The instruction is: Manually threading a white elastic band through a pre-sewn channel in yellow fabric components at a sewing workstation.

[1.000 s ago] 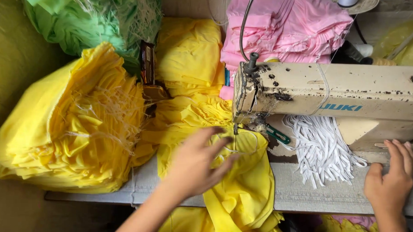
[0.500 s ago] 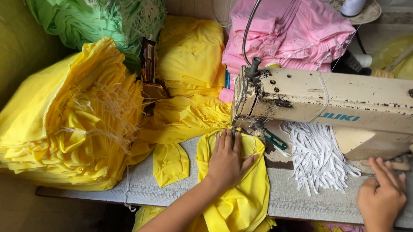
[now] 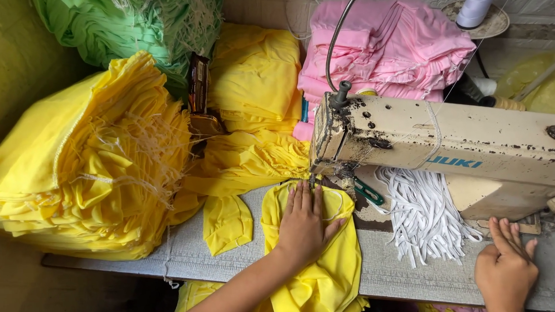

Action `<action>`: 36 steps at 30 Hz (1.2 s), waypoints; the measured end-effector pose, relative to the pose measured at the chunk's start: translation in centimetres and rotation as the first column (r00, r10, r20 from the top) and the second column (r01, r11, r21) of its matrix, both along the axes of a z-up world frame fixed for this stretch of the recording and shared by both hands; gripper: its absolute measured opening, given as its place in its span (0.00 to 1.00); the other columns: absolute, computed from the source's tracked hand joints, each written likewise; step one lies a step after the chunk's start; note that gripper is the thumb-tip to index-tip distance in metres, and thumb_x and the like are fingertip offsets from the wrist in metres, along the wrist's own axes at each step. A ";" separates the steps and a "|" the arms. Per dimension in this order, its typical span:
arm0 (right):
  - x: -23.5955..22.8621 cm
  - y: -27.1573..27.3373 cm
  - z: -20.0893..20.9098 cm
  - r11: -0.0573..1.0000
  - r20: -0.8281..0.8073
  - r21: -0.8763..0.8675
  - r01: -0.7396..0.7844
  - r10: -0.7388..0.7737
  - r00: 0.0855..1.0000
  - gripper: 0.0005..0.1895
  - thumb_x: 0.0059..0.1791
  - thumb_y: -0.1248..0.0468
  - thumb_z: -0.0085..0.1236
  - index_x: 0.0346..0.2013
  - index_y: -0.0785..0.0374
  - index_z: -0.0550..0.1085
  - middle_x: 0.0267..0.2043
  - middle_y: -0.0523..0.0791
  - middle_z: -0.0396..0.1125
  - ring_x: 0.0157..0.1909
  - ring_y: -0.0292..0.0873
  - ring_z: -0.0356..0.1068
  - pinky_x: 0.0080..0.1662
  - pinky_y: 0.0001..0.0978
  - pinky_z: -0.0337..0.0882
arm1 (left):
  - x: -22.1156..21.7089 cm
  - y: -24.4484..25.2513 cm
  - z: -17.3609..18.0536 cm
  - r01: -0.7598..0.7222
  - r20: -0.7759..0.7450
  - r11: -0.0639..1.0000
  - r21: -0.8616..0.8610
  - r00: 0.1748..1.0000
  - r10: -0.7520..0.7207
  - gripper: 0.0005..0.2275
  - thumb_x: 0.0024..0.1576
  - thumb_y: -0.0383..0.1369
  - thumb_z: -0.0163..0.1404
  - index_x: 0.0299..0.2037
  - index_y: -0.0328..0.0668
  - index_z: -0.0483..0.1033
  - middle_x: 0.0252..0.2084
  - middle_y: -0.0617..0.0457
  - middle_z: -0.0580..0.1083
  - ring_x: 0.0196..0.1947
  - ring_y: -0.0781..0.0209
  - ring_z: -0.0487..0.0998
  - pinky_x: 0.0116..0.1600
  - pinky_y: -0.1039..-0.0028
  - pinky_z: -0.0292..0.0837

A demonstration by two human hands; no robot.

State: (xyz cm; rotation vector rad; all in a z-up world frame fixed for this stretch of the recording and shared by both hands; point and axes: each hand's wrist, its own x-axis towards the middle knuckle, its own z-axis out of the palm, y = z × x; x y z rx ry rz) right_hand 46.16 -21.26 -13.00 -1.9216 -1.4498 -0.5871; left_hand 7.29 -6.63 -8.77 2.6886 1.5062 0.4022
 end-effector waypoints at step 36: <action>-6.2 0.9 6.1 0.998 -0.004 0.064 0.024 -0.023 1.000 0.41 0.42 0.78 0.49 0.74 0.82 0.67 0.76 0.71 0.57 0.77 0.73 0.55 0.73 0.66 0.53 | -6.5 18.9 8.1 0.806 -0.455 0.394 -0.442 0.177 -0.873 0.33 0.61 0.62 0.32 0.76 0.74 0.36 0.78 0.45 0.44 0.78 0.54 0.40 0.76 0.62 0.25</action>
